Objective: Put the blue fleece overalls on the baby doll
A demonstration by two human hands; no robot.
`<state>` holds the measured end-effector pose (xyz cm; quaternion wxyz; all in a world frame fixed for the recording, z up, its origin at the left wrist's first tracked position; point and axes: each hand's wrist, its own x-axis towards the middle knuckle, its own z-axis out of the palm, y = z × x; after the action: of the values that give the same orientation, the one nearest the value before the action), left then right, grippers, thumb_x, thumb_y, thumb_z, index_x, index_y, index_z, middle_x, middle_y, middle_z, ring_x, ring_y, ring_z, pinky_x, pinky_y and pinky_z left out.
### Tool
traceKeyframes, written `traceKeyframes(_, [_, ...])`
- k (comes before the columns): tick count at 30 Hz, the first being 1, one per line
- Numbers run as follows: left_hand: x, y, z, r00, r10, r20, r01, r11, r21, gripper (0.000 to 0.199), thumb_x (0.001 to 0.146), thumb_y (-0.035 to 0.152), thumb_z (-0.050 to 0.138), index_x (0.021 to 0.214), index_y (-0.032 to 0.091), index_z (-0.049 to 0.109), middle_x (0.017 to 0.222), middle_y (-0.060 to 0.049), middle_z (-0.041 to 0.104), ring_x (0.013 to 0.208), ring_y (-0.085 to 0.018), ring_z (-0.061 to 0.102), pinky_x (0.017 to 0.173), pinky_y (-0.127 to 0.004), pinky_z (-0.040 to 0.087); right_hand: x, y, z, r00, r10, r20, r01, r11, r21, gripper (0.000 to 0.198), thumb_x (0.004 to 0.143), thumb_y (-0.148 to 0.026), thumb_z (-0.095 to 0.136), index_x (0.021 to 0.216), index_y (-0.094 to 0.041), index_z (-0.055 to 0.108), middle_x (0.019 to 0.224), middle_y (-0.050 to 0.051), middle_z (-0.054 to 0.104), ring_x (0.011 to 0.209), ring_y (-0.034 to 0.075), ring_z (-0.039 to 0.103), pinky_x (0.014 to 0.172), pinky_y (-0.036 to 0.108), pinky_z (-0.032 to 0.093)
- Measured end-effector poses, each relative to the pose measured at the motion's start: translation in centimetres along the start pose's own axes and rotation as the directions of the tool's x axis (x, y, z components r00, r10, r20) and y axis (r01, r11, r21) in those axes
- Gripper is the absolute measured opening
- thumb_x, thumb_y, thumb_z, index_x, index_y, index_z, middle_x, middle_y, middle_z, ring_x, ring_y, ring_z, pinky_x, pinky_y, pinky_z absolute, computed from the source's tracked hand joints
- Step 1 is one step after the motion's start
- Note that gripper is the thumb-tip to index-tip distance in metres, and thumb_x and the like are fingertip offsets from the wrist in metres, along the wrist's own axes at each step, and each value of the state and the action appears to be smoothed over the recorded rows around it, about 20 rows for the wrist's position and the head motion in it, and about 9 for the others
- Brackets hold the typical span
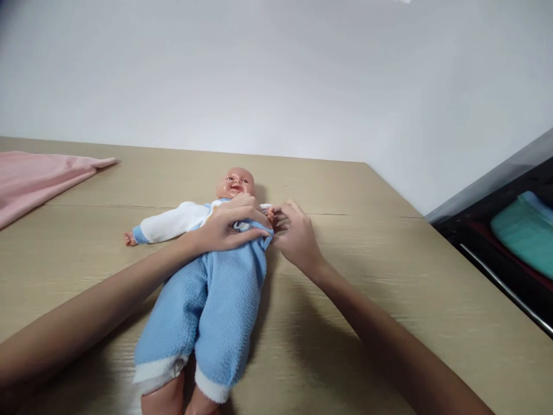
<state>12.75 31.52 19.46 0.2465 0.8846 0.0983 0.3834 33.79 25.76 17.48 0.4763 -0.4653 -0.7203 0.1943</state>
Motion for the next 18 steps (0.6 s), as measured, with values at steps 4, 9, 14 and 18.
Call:
traceKeyframes(4, [0.3, 0.4, -0.2, 0.988, -0.104, -0.111, 0.09, 0.988, -0.123, 0.028, 0.099, 0.049, 0.077, 0.099, 0.021, 0.076, 0.096, -0.008, 0.079, 0.091, -0.022, 0.071, 0.09, -0.038, 0.055, 0.3, -0.4, -0.5, 0.993, -0.063, 0.097, 0.064, 0.998, -0.003, 0.027, 0.083, -0.019, 0.079, 0.108, -0.026, 0.073, 0.107, 0.006, 0.063, 0.091, 0.023, 0.067, 0.075, 0.035, 0.063])
traceKeyframes(9, [0.7, 0.3, -0.2, 0.956, -0.284, -0.075, 0.244, 0.908, -0.34, 0.036, 0.092, 0.053, 0.082, 0.096, 0.018, 0.072, 0.095, -0.006, 0.075, 0.088, -0.019, 0.07, 0.085, -0.032, 0.055, 0.3, -0.4, -2.6, 0.923, -0.131, 0.361, 0.131, 0.991, 0.024, 0.029, 0.098, -0.03, 0.074, 0.127, -0.026, 0.074, 0.116, 0.007, 0.062, 0.11, 0.025, 0.065, 0.103, 0.043, 0.061])
traceKeyframes(14, [1.4, 0.0, -0.3, 0.88, -0.47, 0.075, 0.436, 0.734, -0.52, 0.039, 0.083, 0.048, 0.088, 0.094, 0.018, 0.066, 0.072, 0.002, 0.068, 0.066, -0.014, 0.065, 0.067, -0.028, 0.052, -0.5, -0.5, -1.2, 0.969, -0.067, 0.24, 0.053, 0.997, 0.063, 0.033, 0.1, -0.045, 0.077, 0.128, -0.028, 0.075, 0.12, 0.008, 0.061, 0.116, 0.026, 0.064, 0.101, 0.042, 0.061])
traceKeyframes(18, [1.8, -0.5, -0.9, 0.847, -0.523, 0.097, 0.493, 0.702, -0.515, 0.029, 0.08, 0.039, 0.087, 0.086, 0.017, 0.069, 0.077, 0.001, 0.069, 0.072, -0.013, 0.064, 0.069, -0.026, 0.049, -1.0, -0.7, 0.6, 0.995, -0.055, 0.085, 0.054, 0.998, 0.024, 0.021, 0.1, -0.046, 0.077, 0.11, -0.028, 0.076, 0.109, 0.007, 0.061, 0.104, 0.025, 0.064, 0.095, 0.043, 0.06])
